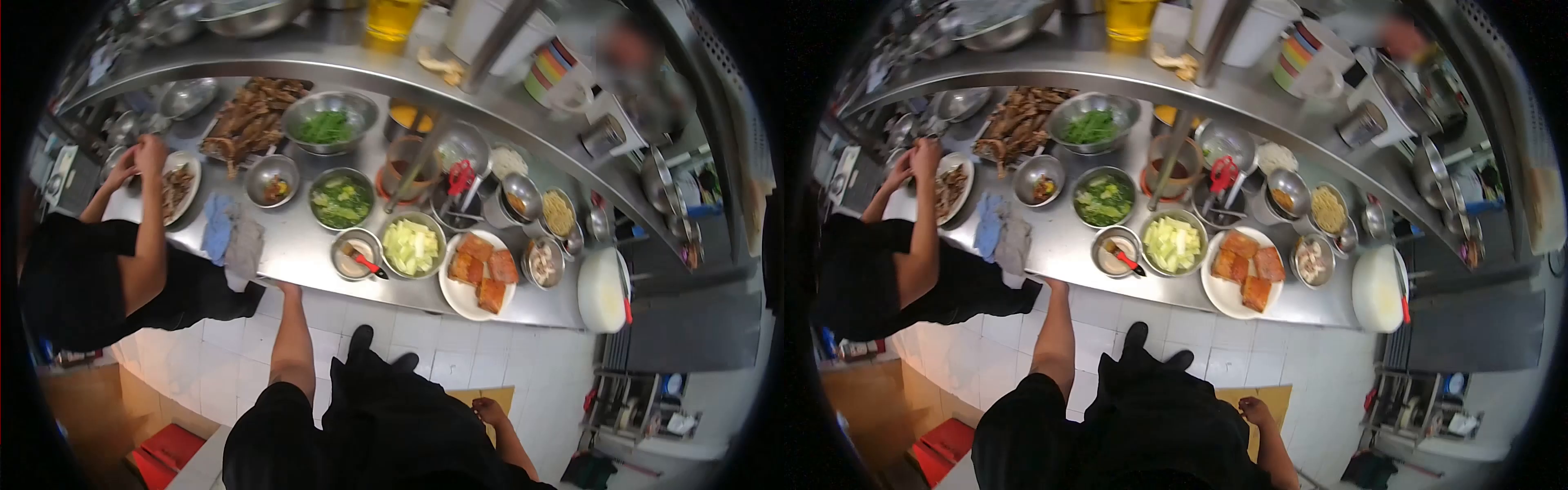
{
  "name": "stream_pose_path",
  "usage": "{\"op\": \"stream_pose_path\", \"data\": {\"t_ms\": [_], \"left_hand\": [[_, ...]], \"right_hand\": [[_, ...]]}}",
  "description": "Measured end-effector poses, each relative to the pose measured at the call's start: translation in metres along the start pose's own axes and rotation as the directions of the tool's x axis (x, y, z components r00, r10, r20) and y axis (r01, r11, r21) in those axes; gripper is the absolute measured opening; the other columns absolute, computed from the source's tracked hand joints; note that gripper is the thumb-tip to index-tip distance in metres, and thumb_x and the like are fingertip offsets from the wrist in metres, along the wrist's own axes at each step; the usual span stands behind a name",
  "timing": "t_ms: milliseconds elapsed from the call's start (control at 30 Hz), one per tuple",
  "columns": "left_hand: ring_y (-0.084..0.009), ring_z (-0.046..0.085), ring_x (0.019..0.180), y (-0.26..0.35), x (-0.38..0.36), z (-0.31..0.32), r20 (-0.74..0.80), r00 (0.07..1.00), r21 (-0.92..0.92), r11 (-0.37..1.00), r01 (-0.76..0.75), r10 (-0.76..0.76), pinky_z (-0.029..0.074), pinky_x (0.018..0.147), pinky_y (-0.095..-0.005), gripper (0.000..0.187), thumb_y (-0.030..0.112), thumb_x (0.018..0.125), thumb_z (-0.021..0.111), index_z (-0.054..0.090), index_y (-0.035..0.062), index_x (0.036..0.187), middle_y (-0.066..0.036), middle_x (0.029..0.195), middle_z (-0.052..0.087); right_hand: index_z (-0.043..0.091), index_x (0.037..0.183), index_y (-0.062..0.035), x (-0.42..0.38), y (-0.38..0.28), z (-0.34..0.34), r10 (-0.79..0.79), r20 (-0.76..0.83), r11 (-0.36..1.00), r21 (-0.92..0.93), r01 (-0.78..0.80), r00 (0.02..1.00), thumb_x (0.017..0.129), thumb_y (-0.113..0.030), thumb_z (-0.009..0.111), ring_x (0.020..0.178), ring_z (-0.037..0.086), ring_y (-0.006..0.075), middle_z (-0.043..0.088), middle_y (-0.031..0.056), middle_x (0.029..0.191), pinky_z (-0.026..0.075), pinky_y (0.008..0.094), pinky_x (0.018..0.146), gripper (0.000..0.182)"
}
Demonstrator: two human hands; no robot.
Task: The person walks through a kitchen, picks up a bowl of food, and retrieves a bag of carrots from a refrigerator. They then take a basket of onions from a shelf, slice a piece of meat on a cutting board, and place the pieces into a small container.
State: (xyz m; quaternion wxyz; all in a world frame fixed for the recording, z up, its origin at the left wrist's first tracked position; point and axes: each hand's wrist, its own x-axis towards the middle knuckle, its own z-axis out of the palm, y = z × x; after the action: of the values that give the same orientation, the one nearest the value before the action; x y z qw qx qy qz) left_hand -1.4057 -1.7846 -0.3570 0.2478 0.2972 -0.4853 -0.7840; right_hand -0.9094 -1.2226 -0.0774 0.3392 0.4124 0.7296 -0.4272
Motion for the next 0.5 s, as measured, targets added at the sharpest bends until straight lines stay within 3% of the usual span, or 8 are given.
{"op": "stream_pose_path", "data": {"t_ms": [33, 100, 167, 233, 333, 433, 500], "left_hand": [[-0.0168, 0.07, 0.095, 0.0, -0.001, -0.006, -0.018, 1.0, 0.027, 0.999, -0.018, 0.019, 0.06, 0.07, -0.0341, 0.038, 0.031, 0.099, 0.066, 0.06, 0.0058, 0.127, -0.009, 0.118, 0.07], [-0.0179, 0.072, 0.078, 0.039, -0.017, -0.009, -0.027, 0.991, 0.088, 0.987, 0.136, -0.134, 0.059, 0.06, -0.0345, 0.028, 0.022, 0.097, 0.067, 0.063, 0.0004, 0.115, -0.012, 0.104, 0.072], [-0.021, 0.071, 0.064, 0.06, -0.03, -0.027, -0.01, 0.939, 0.467, 0.829, 0.309, -0.344, 0.059, 0.055, -0.0357, 0.019, 0.012, 0.095, 0.065, 0.064, -0.0055, 0.102, -0.016, 0.092, 0.072], [-0.024, 0.068, 0.054, 0.099, -0.073, -0.033, -0.05, 0.956, 0.32, 0.902, 0.291, -0.29, 0.059, 0.051, -0.0361, 0.015, 0.006, 0.092, 0.064, 0.064, -0.0086, 0.093, -0.02, 0.087, 0.071], [-0.0289, 0.072, 0.061, 0.113, -0.108, -0.092, 0.009, 0.947, 0.35, 0.888, 0.298, -0.321, 0.062, 0.056, -0.0371, 0.017, 0.006, 0.091, 0.064, 0.063, -0.011, 0.094, -0.021, 0.087, 0.071], [-0.0321, 0.075, 0.07, 0.158, -0.17, -0.138, 0.017, 0.908, 0.361, 0.85, 0.385, -0.418, 0.063, 0.058, -0.0349, 0.024, 0.004, 0.087, 0.064, 0.063, -0.0178, 0.098, -0.023, 0.09, 0.072], [-0.0319, 0.076, 0.071, 0.193, -0.22, -0.159, 0.02, 0.885, 0.397, 0.816, 0.42, -0.465, 0.064, 0.06, -0.0343, 0.022, 0.005, 0.088, 0.063, 0.064, -0.0154, 0.095, -0.022, 0.088, 0.072]], "right_hand": [[0.07, 0.117, -0.0001, 0.009, -0.001, -0.003, -0.029, 0.016, 0.999, -0.029, 0.029, 0.999, 0.099, -0.024, 0.064, 0.074, 0.068, 0.0167, 0.075, 0.0105, 0.094, 0.055, 0.0323, 0.063, 0.031], [0.068, 0.116, 0.0028, 0.04, 0.005, -0.012, -0.109, 0.11, 0.979, -0.163, 0.126, 0.988, 0.097, -0.021, 0.068, 0.078, 0.073, 0.0225, 0.073, 0.0151, 0.099, 0.06, 0.0354, 0.07, 0.031], [0.071, 0.11, 0.0018, 0.049, -0.014, -0.013, -0.068, 0.075, 0.994, -0.083, 0.074, 0.995, 0.098, -0.019, 0.065, 0.079, 0.074, 0.0222, 0.074, 0.0141, 0.098, 0.06, 0.0358, 0.066, 0.024], [0.072, 0.11, -0.001, 0.08, -0.015, -0.016, -0.072, 0.109, 0.997, -0.02, 0.074, 0.991, 0.097, -0.022, 0.065, 0.08, 0.075, 0.0221, 0.075, 0.0135, 0.097, 0.06, 0.0358, 0.069, 0.026], [0.074, 0.112, -0.0048, 0.124, -0.043, -0.016, -0.193, 0.111, 0.936, -0.276, 0.217, 0.975, 0.095, -0.029, 0.066, 0.085, 0.076, 0.0259, 0.076, 0.0146, 0.098, 0.06, 0.0379, 0.076, 0.03], [0.071, 0.112, -0.0007, 0.154, -0.084, -0.008, -0.567, 0.096, 0.698, -0.471, 0.54, 0.818, 0.098, -0.027, 0.066, 0.074, 0.073, 0.019, 0.075, 0.011, 0.086, 0.058, 0.033, 0.071, 0.031], [0.071, 0.117, -0.0024, 0.125, -0.141, 0.003, -0.678, 0.091, 0.638, -0.419, 0.646, 0.729, 0.098, -0.029, 0.068, 0.077, 0.075, 0.0196, 0.076, 0.0118, 0.09, 0.058, 0.0338, 0.076, 0.033]]}}
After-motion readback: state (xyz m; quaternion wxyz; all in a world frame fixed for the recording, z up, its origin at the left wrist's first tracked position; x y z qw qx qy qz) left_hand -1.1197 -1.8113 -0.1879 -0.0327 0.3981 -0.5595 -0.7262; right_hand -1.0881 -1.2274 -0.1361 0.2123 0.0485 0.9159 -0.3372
